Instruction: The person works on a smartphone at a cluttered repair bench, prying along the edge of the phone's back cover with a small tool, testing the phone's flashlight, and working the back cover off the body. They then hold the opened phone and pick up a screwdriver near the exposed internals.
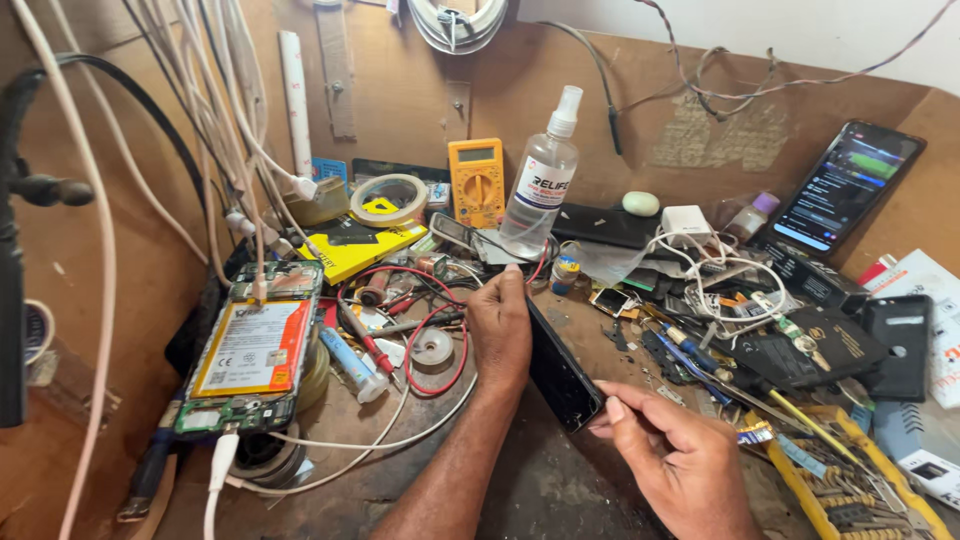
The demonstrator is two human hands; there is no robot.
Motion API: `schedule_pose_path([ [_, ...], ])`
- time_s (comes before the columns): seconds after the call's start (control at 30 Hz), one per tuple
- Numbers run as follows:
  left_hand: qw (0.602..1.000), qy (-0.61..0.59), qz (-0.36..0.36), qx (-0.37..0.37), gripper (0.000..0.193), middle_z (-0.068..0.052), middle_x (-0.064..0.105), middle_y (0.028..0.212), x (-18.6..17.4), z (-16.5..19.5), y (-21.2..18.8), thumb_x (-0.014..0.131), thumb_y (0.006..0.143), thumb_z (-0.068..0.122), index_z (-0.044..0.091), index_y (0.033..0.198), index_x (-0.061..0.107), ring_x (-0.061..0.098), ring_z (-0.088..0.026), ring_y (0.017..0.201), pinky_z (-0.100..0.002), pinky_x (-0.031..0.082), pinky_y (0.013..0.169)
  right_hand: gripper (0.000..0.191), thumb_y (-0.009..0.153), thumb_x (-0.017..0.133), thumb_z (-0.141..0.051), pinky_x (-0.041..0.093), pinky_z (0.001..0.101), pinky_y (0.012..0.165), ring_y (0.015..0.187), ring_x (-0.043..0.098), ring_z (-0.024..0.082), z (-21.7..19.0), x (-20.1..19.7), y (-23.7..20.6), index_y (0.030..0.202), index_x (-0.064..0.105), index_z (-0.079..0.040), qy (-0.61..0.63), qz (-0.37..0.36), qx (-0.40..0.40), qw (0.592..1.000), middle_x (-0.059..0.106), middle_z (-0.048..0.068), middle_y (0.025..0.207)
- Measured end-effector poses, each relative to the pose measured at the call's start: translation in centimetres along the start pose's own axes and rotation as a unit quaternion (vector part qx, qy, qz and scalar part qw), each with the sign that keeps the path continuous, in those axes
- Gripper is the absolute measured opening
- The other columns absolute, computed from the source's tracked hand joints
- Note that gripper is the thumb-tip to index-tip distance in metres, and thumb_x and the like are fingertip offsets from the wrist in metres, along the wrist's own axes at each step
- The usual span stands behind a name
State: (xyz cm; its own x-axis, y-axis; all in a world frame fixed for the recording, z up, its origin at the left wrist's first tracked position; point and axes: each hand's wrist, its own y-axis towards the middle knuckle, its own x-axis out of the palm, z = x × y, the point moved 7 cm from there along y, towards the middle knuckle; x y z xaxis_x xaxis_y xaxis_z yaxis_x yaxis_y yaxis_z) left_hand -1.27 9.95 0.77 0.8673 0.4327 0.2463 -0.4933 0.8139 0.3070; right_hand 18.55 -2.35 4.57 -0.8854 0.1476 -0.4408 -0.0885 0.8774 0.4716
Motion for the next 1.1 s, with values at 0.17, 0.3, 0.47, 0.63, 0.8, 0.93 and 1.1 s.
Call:
schedule_pose_path([
  [0.17,1.0,0.023,0.008,0.0,0.047,-0.004,0.043,0.055,0.0,0.2,-0.1,0.051,0.1,0.031,-0.002,0.067,0.052,0.041,-0.01,0.057,-0.038,0.037,0.052,0.024,0.09,0.07,-0.008,0.064,0.0227,0.063,0.075,0.081,0.01,-0.4,0.0,-0.2,0.111,0.077,0.001,-0.01,-0.003,-0.021,1.0,0.083,0.006,0.082],
  [0.3,1.0,0.03,0.005,0.005,0.047,-0.005,0.045,0.054,0.1,0.5,-0.1,0.051,0.1,0.031,-0.003,0.068,0.053,0.042,-0.01,0.056,-0.039,0.038,0.053,0.022,0.089,0.072,-0.007,0.063,0.0224,0.063,0.073,0.08,0.01,-0.5,0.0,-0.2,0.109,0.078,0.001,-0.015,0.009,-0.036,0.999,0.083,0.006,0.08],
  [0.47,0.999,0.037,0.01,0.005,0.047,-0.006,0.046,0.054,0.0,0.6,-0.3,0.051,0.1,0.03,-0.003,0.068,0.054,0.043,-0.01,0.056,-0.039,0.038,0.053,0.022,0.088,0.072,-0.007,0.064,0.0223,0.063,0.072,0.08,0.009,-0.3,0.1,-0.4,0.109,0.077,0.0,-0.025,0.013,-0.028,0.999,0.083,0.006,0.079],
  [0.63,0.999,0.039,0.013,-0.006,0.046,-0.006,0.044,0.055,0.1,0.4,-0.1,0.05,0.1,0.029,-0.004,0.068,0.052,0.041,-0.011,0.058,-0.04,0.038,0.053,0.025,0.087,0.073,-0.007,0.063,0.0228,0.064,0.072,0.08,0.01,0.0,0.2,-0.2,0.111,0.077,0.0,-0.024,-0.002,-0.006,1.0,0.083,0.006,0.079],
  [0.8,0.999,0.044,0.007,-0.012,0.047,-0.006,0.046,0.053,0.0,0.3,0.1,0.048,0.098,0.03,-0.004,0.067,0.053,0.043,-0.012,0.056,-0.041,0.039,0.054,0.03,0.087,0.07,-0.007,0.063,0.0239,0.063,0.073,0.082,0.009,0.1,0.6,0.3,0.116,0.074,-0.003,-0.058,-0.022,0.033,0.998,0.083,0.005,0.076],
  [0.93,0.998,0.056,0.002,-0.03,0.045,-0.008,0.045,0.053,-0.1,0.0,0.3,0.048,0.096,0.029,-0.005,0.067,0.05,0.043,-0.012,0.056,-0.041,0.039,0.054,0.029,0.089,0.068,-0.007,0.062,0.0242,0.062,0.069,0.079,0.008,-0.7,0.9,0.7,0.117,0.073,-0.004,-0.08,-0.014,-0.005,0.997,0.081,0.005,0.075],
  [1.1,0.998,0.044,-0.021,-0.036,0.044,-0.002,0.044,0.056,-0.2,-0.7,0.9,0.052,0.096,0.032,-0.002,0.068,0.05,0.041,-0.011,0.059,-0.04,0.037,0.055,0.026,0.088,0.069,-0.007,0.058,0.0258,0.054,0.062,0.074,0.008,-0.2,0.6,1.1,0.114,0.073,-0.004,-0.09,0.011,-0.027,0.995,0.078,0.005,0.074],
])
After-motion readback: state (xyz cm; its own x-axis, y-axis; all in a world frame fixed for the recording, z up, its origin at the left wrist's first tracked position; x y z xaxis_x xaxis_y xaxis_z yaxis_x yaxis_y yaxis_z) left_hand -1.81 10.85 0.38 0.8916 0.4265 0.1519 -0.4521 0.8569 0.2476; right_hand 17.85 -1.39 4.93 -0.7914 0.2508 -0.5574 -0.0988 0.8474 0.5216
